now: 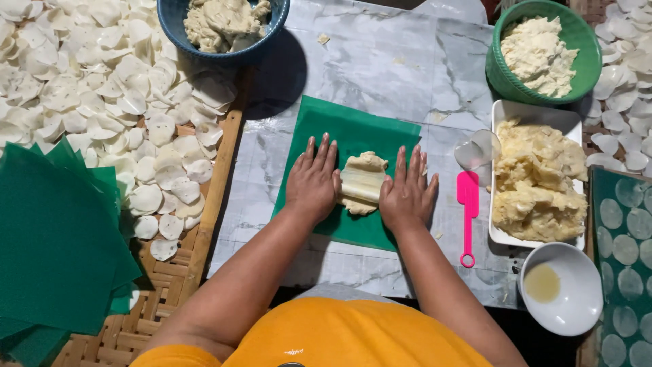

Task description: Cutting small circles from a thin sheet of dough and rolling them into shapes using a stick.

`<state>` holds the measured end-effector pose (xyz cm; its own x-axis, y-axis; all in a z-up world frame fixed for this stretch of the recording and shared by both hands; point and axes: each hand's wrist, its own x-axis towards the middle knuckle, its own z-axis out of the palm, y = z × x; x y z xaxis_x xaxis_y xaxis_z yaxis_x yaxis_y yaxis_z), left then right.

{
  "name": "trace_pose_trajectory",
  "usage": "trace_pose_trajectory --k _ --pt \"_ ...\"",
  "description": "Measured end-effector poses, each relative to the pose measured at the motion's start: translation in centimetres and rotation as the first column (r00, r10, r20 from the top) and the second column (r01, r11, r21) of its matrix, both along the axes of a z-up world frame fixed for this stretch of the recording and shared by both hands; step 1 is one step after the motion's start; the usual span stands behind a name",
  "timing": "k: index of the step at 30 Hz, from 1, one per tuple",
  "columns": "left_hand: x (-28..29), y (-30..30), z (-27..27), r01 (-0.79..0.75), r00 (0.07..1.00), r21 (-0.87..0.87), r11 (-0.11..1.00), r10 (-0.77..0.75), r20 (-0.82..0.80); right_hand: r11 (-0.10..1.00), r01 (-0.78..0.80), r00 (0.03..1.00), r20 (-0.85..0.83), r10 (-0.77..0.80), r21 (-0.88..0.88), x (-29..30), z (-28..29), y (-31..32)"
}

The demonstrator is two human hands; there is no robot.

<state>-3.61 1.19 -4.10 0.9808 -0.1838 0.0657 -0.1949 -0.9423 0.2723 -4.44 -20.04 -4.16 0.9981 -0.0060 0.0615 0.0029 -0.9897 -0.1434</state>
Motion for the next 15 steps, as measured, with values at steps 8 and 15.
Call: trace_pose_trajectory --k 8,15 --pt "6.8 -0.7 2.4 -0.037 0.969 0.036 0.999 0.044 -0.243 1.0 -0.004 1.0 0.001 0.004 0.028 6.7 1.4 -0.2" --pt "-0.5 0.7 1.8 0.155 0.984 -0.038 0.987 -0.151 0.096 0.997 -0.052 0.95 0.305 0.065 -0.053 2.1 -1.6 -0.7"
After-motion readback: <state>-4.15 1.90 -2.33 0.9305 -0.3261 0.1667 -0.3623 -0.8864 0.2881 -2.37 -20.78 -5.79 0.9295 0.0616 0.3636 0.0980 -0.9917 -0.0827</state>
